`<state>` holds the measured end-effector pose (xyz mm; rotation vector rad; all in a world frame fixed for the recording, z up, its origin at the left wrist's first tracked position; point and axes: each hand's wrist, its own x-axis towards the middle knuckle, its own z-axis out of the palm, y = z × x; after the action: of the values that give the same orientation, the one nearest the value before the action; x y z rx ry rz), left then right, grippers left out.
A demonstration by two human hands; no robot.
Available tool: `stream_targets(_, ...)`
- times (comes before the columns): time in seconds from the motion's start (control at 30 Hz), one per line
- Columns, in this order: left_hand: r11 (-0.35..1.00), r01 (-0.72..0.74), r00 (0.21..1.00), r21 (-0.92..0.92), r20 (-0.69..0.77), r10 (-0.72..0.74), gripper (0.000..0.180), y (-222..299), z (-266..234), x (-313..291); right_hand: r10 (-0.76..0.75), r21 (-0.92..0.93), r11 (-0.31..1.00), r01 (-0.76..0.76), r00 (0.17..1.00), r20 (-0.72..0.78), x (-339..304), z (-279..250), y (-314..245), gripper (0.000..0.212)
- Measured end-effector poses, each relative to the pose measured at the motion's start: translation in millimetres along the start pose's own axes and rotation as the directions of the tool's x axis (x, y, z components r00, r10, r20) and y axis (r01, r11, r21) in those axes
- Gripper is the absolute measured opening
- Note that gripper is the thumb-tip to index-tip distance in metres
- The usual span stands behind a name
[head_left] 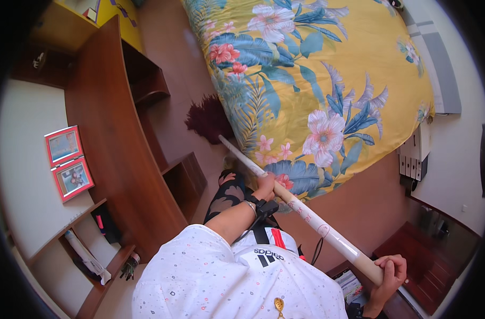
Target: The person mops a tiled floor using a mop with a purple head, wiping up a dark red spill near a wooden cabinet and then cleaning other floor areas.
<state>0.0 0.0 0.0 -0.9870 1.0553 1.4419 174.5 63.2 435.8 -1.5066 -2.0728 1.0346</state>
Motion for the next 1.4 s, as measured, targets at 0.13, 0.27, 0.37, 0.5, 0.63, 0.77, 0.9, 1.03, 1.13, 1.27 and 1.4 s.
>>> stream_targets(0.13, 0.996, -0.044, 0.996, 0.079, -0.068, 0.05, 0.018, 10.1, 22.8, -15.3, 0.123, 0.198, 0.971, -0.131, 0.991, 0.056, 28.5, 7.5, -3.9, 0.01)
stream_targets(0.27, 0.989, -0.148, 0.985, 0.027, -0.081, 0.15, 0.016, 85.8, 6.0, 6.6, 0.13, 0.314, 0.935, -0.162, 0.984, 0.118, 60.9, 65.3, -21.5, 0.013)
stream_targets(0.37, 0.978, -0.204, 0.975, -0.047, -0.1, 0.198, 0.015, 131.6, -4.7, 18.7, 0.077, 0.367, 0.921, -0.13, 0.985, 0.155, 86.9, 106.8, -46.7, 0.015)
stream_targets(0.5, 0.959, -0.234, 0.969, -0.159, -0.12, 0.217, 0.017, 192.2, -24.6, 29.5, -0.115, 0.481, 0.876, -0.038, 0.951, 0.286, 132.1, 161.0, -81.2, 0.016)
stream_targets(0.63, 0.928, -0.303, 0.947, -0.216, -0.179, 0.267, 0.02, 237.3, -49.0, 47.7, -0.2, 0.493, 0.87, -0.021, 0.898, 0.392, 157.1, 201.8, -83.4, 0.016)
stream_targets(0.77, 0.932, -0.313, 0.941, -0.183, -0.195, 0.277, 0.018, 268.8, -97.9, 71.3, -0.164, 0.362, 0.929, -0.082, 0.785, 0.597, 153.5, 230.1, -66.1, 0.017)
stream_targets(0.9, 0.924, -0.313, 0.944, -0.22, -0.177, 0.278, 0.017, 267.1, -113.1, 64.7, -0.228, 0.441, 0.891, -0.103, 0.74, 0.633, 153.6, 243.9, -59.8, 0.016)
stream_targets(1.03, 0.848, -0.322, 0.947, -0.421, -0.157, 0.282, 0.013, 236.3, -104.5, 55.8, -0.249, 0.509, 0.852, -0.125, 0.758, 0.603, 173.3, 233.2, -75.1, 0.013)
stream_targets(1.13, 0.802, -0.329, 0.944, -0.499, -0.141, 0.299, 0.012, 203.1, -85.4, 47.6, -0.324, 0.534, 0.846, 0.002, 0.796, 0.511, 180.4, 213.7, -75.7, 0.014)
stream_targets(1.27, 0.776, -0.29, 0.951, -0.561, -0.079, 0.298, 0.011, 163.9, -71.0, 40.5, -0.378, 0.599, 0.801, 0.014, 0.787, 0.487, 168.6, 178.3, -67.9, 0.022)
stream_targets(1.4, 0.765, -0.24, 0.959, -0.597, -0.022, 0.284, 0.009, 127.0, -62.2, 34.8, -0.409, 0.638, 0.77, -0.032, 0.743, 0.531, 140.7, 128.3, -43.5, 0.03)
